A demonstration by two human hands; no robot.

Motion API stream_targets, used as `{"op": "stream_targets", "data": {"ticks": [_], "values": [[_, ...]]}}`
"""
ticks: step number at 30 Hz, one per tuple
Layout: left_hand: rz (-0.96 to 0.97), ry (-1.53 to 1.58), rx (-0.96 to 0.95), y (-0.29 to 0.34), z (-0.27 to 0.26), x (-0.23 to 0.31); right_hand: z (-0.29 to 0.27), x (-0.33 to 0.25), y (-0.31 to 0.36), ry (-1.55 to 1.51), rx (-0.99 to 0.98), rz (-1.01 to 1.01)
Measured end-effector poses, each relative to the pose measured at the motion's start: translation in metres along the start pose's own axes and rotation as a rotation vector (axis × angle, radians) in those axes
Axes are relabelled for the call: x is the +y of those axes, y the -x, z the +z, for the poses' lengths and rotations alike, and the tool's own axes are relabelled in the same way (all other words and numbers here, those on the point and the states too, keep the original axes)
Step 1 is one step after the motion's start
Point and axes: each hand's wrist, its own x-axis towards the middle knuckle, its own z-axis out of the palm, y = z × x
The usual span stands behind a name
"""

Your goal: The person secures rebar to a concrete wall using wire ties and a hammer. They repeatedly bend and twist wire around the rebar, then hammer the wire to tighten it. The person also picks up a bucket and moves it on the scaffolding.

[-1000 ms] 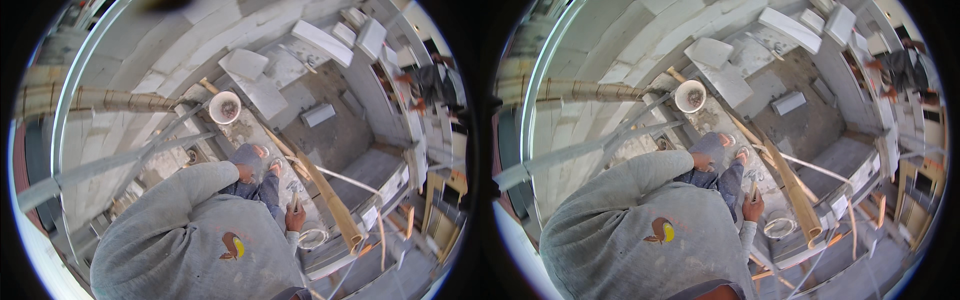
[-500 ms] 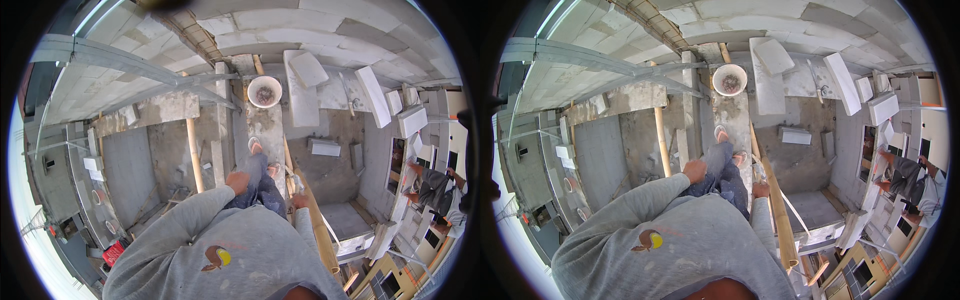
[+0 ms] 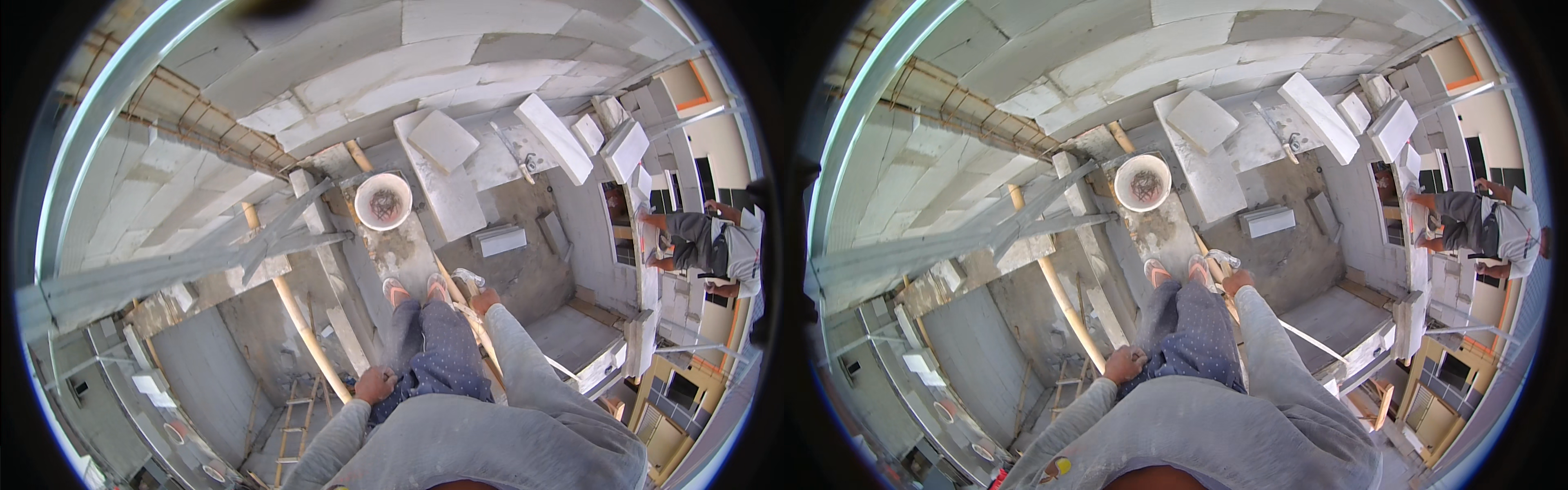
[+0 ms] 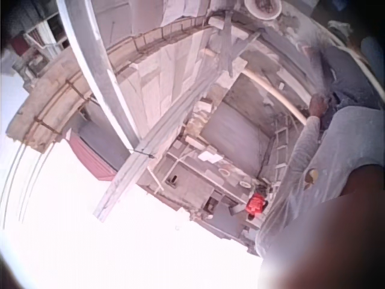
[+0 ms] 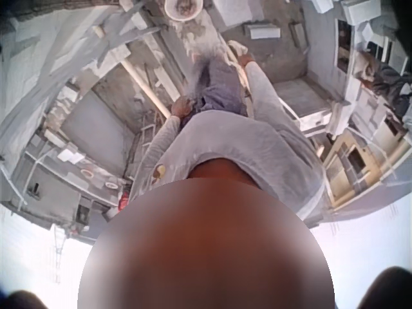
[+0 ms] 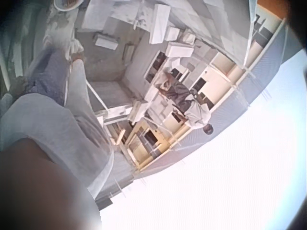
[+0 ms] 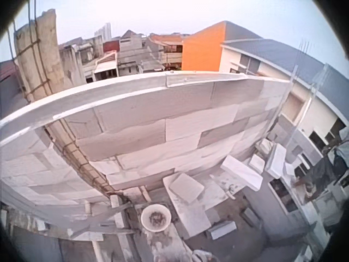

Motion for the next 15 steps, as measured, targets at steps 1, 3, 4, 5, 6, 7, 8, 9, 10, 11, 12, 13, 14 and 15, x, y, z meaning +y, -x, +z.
{"op": "stream_targets", "data": {"ticks": [1,3,4,5,6,7,8,9,10,11,12,13,14,15], "values": [[0.020,-0.071,0.037,-0.002,0.006,-0.003,-0.009,-0.011,-0.004,-0.140,0.052,0.031],[0.022,-0.157,0.097,-0.009,0.017,-0.008,-0.030,-0.038,-0.026,-0.183,0.062,0.039],[0.010,-0.185,0.122,-0.010,0.022,-0.010,-0.038,-0.048,-0.038,-0.202,0.060,0.047],[-0.022,-0.223,0.062,-0.016,0.025,-0.012,-0.046,-0.059,-0.052,-0.302,0.069,0.051],[-0.007,-0.207,0.070,-0.020,0.029,-0.013,-0.053,-0.069,-0.067,-0.402,0.070,0.092],[0.020,-0.185,0.098,-0.024,0.032,-0.013,-0.061,-0.079,-0.082,-0.402,0.123,0.007],[0.006,-0.164,0.100,-0.032,0.033,-0.012,-0.069,-0.091,-0.098,-0.398,0.168,-0.043],[0.016,-0.180,0.109,-0.038,0.036,-0.010,-0.078,-0.103,-0.114,-0.404,0.195,-0.064],[-0.018,-0.199,0.089,-0.043,0.038,-0.007,-0.087,-0.115,-0.130,-0.355,0.267,-0.122],[-0.049,-0.225,0.070,-0.049,0.038,-0.004,-0.095,-0.126,-0.145,-0.319,0.324,-0.149],[-0.063,-0.214,0.065,-0.054,0.038,-0.001,-0.101,-0.136,-0.157,-0.280,0.378,-0.175],[-0.072,-0.208,0.062,-0.062,0.036,0.003,-0.108,-0.145,-0.169,-0.304,0.404,-0.210],[-0.056,-0.203,0.090,-0.073,0.034,0.006,-0.115,-0.152,-0.182,-0.327,0.433,-0.243],[-0.068,-0.206,0.075,-0.084,0.030,0.011,-0.118,-0.159,-0.194,-0.368,0.461,-0.265]]}}
